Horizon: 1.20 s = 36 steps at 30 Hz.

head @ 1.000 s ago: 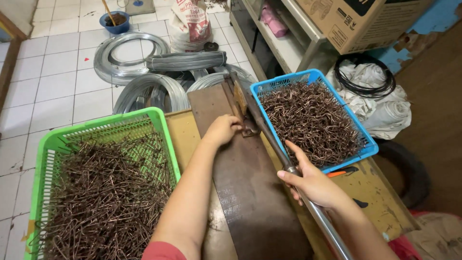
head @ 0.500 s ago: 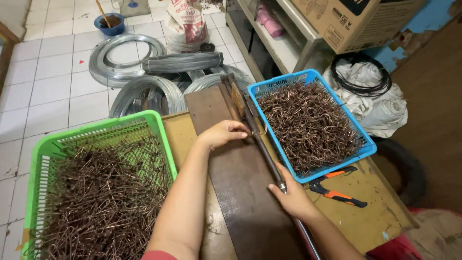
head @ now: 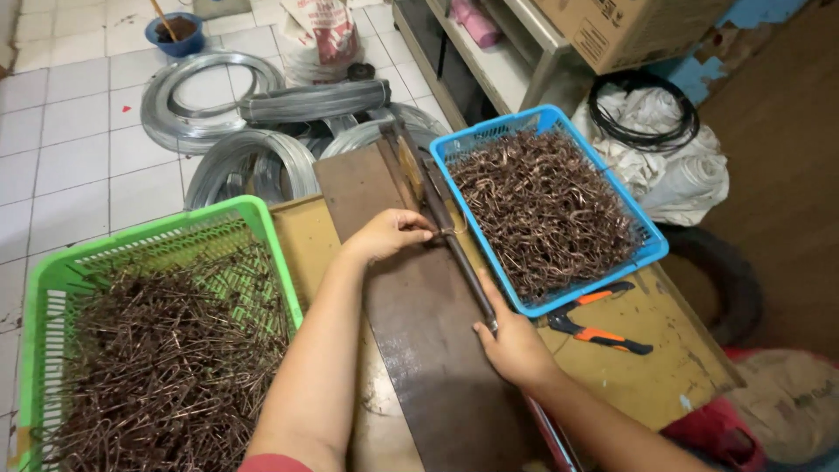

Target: Manually bending small metal wires using a specialized jig and lever tool.

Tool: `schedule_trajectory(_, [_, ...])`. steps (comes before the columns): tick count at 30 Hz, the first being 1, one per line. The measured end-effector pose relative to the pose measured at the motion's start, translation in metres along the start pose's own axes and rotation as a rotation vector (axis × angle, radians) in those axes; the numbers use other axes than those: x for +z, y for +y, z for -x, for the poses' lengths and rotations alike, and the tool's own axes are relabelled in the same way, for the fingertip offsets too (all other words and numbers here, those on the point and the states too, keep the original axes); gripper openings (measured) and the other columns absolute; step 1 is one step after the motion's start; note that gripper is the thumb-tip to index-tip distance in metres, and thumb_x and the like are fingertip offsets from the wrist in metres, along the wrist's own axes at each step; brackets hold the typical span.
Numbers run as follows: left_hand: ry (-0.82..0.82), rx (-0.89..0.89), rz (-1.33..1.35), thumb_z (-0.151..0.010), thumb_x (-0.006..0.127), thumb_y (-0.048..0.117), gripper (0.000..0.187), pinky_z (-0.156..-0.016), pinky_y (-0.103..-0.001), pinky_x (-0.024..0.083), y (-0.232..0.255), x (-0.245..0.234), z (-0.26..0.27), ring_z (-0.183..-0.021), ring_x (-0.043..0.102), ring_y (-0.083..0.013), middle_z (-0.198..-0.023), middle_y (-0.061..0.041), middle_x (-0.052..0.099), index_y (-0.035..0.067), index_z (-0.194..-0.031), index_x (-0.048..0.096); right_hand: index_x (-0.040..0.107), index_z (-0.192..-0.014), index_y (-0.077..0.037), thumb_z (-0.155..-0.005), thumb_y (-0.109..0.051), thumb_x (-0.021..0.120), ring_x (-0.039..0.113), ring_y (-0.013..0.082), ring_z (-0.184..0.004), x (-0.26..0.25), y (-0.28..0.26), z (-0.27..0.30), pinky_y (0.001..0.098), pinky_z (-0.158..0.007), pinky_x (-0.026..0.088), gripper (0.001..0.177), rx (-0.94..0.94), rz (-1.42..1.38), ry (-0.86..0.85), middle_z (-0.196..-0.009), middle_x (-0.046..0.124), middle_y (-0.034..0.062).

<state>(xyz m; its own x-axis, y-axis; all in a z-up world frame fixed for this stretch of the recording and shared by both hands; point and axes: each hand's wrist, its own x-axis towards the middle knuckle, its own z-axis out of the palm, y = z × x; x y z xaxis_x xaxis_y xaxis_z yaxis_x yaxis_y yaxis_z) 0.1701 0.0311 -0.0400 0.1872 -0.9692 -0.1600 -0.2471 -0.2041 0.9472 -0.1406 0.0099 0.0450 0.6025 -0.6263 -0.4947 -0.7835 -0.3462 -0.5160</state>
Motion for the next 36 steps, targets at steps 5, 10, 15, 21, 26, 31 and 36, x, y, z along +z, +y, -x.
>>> schedule_trajectory(5, [0.23,0.151,-0.211,-0.1,0.072,0.024,0.023,-0.091,-0.034,0.054,0.02,0.02,0.007,-0.097,0.073,-0.0192,-0.106,-0.004,0.079,0.01,-0.114,0.083,0.018,-0.176,-0.048,-0.104,-0.022,0.058,0.06,0.0349,-0.068,0.006,0.011,-0.007,0.0416,-0.072,0.048,0.087,-0.067,-0.001,0.037,-0.073,0.064,0.0171])
schedule_trajectory(10, [0.527,0.509,-0.538,-0.1,0.065,0.01,0.022,-0.082,-0.045,0.06,0.041,0.07,0.006,-0.095,0.071,-0.0267,-0.1,-0.006,0.073,0.012,-0.11,0.085,0.021,-0.175,-0.042,-0.101,-0.016,0.059,0.066,0.0411,-0.074,0.013,0.021,-0.014,0.0455,-0.076,0.051,0.087,-0.147,-0.023,0.081,-0.081,0.072,0.0223])
schedule_trajectory(15, [0.296,0.658,-0.705,-0.095,0.07,0.008,0.023,-0.075,-0.052,0.055,0.047,0.103,-0.011,-0.102,0.07,-0.0353,-0.119,-0.012,0.068,0.018,-0.111,0.083,0.027,-0.171,-0.029,-0.096,-0.013,0.061,0.073,0.0454,-0.111,0.025,0.04,-0.031,0.049,-0.099,0.054,0.084,-0.298,-0.035,0.144,-0.164,0.055,0.0074])
schedule_trajectory(21, [0.292,0.533,-0.858,-0.097,0.076,0.027,0.017,-0.068,-0.049,0.043,0.054,0.12,-0.034,-0.101,0.065,-0.0316,-0.104,-0.005,0.058,0.031,-0.111,0.084,0.031,-0.171,-0.025,-0.098,-0.015,0.061,0.072,0.0456,-0.108,0.032,0.047,-0.035,0.0498,-0.096,0.055,0.079,-0.286,-0.06,0.154,-0.156,0.062,0.0117])
schedule_trajectory(26, [0.289,0.365,-0.895,-0.102,0.068,0.028,0.022,-0.076,-0.054,0.044,0.063,0.13,-0.047,-0.105,0.064,-0.0318,-0.106,-0.003,0.061,0.034,-0.113,0.086,0.031,-0.17,-0.021,-0.1,-0.016,0.058,0.065,0.0429,-0.125,0.022,0.036,-0.027,0.0486,-0.106,0.05,0.075,-0.258,-0.075,0.123,-0.168,0.048,0.0077])
schedule_trajectory(31, [0.299,0.254,-0.922,-0.103,0.068,0.032,0.017,-0.083,-0.058,0.047,0.076,0.135,-0.035,-0.109,0.067,-0.0325,-0.11,-0.003,0.068,0.029,-0.113,0.081,0.03,-0.17,-0.017,-0.102,-0.018,0.058,0.071,0.0413,-0.118,0.023,0.037,-0.026,0.0476,-0.102,0.055,0.073,-0.226,-0.074,0.079,-0.168,0.048,0.0112])
schedule_trajectory(36, [0.121,0.077,-0.979,-0.107,0.059,0.034,0.026,-0.104,-0.071,0.042,0.106,0.147,-0.01,-0.114,0.067,-0.0319,-0.11,-0.002,0.073,0.024,-0.12,0.079,0.056,-0.141,-0.011,-0.102,-0.02,0.057,0.071,0.0421,-0.115,0.034,0.05,-0.038,0.0485,-0.094,0.055,0.04,-0.285,-0.093,0.131,-0.129,0.073,0.0199])
